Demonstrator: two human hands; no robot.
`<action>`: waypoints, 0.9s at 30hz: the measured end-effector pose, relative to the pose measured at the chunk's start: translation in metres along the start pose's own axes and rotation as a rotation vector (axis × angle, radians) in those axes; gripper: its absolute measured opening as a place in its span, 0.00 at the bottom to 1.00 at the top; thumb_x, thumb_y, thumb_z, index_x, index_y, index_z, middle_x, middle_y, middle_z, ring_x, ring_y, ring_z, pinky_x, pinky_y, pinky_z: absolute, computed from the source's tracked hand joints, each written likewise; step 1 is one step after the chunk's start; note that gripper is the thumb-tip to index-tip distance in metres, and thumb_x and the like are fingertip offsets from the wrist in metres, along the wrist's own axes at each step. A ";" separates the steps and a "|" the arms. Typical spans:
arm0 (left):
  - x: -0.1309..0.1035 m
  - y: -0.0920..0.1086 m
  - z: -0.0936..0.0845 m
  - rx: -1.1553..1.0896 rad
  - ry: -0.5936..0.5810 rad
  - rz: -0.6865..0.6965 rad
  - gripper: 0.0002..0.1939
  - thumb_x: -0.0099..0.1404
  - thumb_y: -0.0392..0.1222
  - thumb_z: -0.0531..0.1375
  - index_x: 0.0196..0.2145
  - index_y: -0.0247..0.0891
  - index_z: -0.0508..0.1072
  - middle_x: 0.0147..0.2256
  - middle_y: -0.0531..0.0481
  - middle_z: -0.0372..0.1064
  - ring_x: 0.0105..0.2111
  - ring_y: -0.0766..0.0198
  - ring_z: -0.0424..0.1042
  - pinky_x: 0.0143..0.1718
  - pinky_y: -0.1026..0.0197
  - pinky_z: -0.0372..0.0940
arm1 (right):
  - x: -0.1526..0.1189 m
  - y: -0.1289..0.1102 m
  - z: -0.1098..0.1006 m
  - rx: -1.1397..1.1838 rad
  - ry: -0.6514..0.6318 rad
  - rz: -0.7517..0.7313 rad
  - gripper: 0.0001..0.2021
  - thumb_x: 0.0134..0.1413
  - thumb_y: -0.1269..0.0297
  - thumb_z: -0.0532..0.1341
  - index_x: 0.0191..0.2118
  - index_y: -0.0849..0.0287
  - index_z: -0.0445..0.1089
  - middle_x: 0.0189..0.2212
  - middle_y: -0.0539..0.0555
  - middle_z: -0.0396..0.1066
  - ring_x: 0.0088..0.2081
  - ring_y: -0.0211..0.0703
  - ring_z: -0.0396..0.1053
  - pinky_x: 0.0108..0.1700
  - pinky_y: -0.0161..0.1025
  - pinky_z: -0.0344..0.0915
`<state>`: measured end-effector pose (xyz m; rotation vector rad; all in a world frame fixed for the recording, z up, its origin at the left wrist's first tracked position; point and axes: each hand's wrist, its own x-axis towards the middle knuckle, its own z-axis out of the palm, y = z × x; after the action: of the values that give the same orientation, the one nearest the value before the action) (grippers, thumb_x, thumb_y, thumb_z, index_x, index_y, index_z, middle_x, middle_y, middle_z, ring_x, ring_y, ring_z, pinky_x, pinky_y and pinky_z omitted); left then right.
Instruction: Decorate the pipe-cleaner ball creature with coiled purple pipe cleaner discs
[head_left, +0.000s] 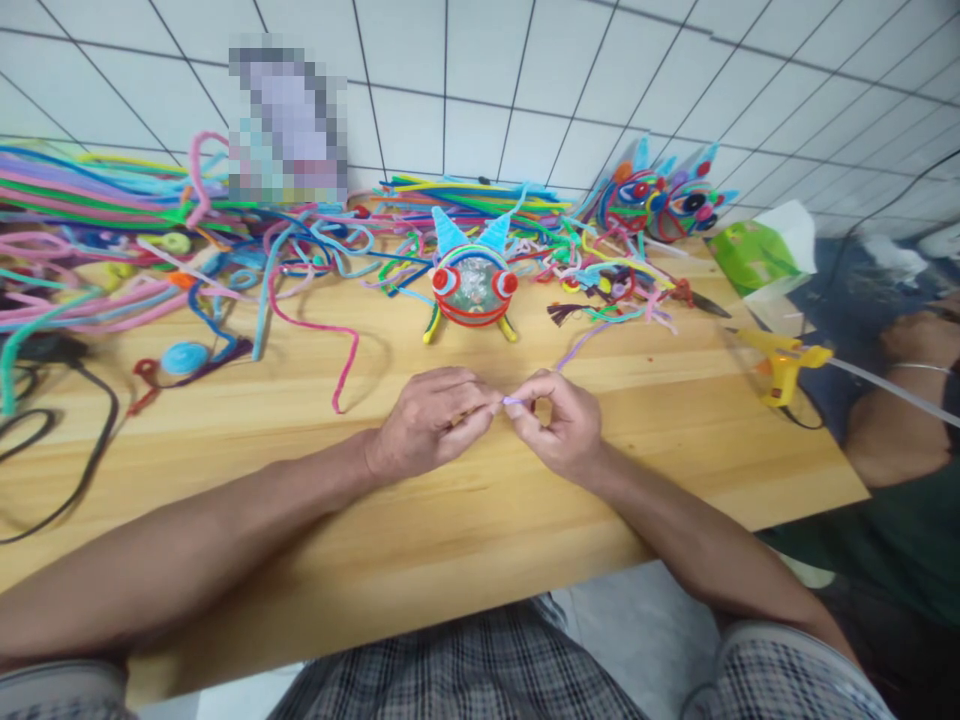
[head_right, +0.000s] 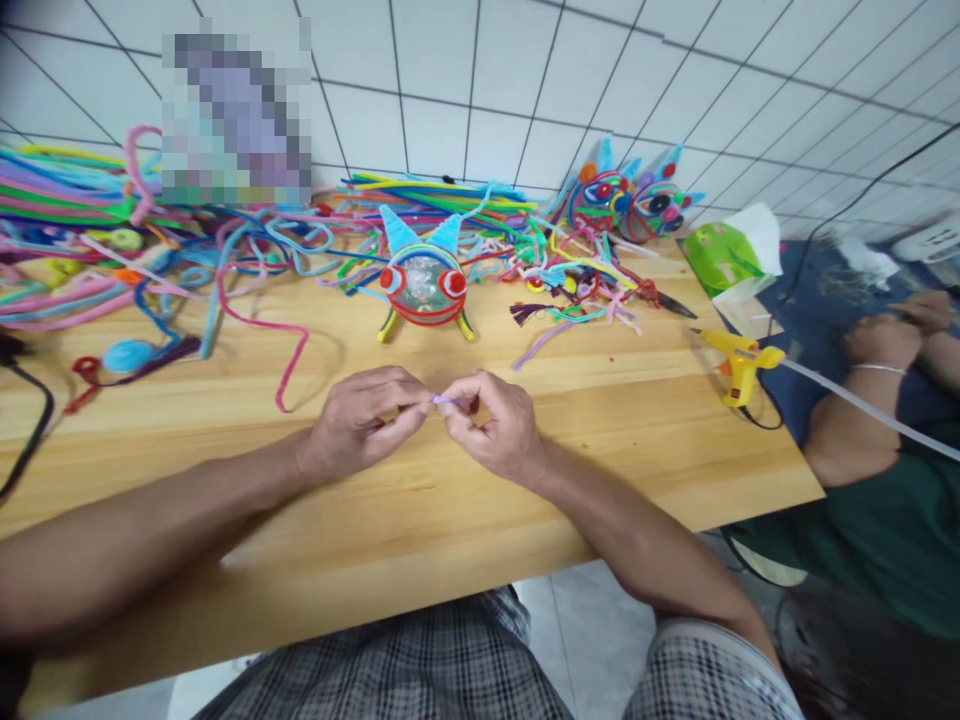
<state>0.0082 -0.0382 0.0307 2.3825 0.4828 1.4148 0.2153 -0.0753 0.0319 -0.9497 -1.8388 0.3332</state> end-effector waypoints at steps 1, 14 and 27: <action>0.000 0.000 0.000 -0.013 0.006 -0.017 0.04 0.73 0.32 0.63 0.42 0.37 0.77 0.29 0.50 0.78 0.28 0.66 0.77 0.32 0.64 0.71 | 0.000 0.000 0.000 0.014 -0.002 0.011 0.06 0.62 0.72 0.64 0.39 0.53 0.71 0.25 0.44 0.71 0.25 0.34 0.69 0.30 0.33 0.67; -0.001 0.000 0.003 -0.082 0.027 -0.088 0.04 0.74 0.32 0.63 0.41 0.37 0.79 0.28 0.50 0.77 0.27 0.68 0.75 0.31 0.66 0.69 | 0.000 0.000 0.003 0.128 -0.008 0.147 0.04 0.62 0.69 0.65 0.36 0.55 0.71 0.26 0.45 0.72 0.27 0.34 0.70 0.31 0.33 0.68; -0.003 -0.003 0.004 -0.095 0.017 -0.114 0.03 0.73 0.33 0.64 0.41 0.37 0.79 0.28 0.50 0.77 0.26 0.68 0.75 0.31 0.66 0.69 | 0.002 0.001 0.002 0.151 -0.050 0.162 0.04 0.62 0.70 0.65 0.37 0.55 0.70 0.27 0.44 0.71 0.28 0.33 0.69 0.32 0.32 0.67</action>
<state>0.0097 -0.0375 0.0257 2.2332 0.5343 1.3777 0.2140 -0.0726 0.0319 -0.9939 -1.7581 0.5917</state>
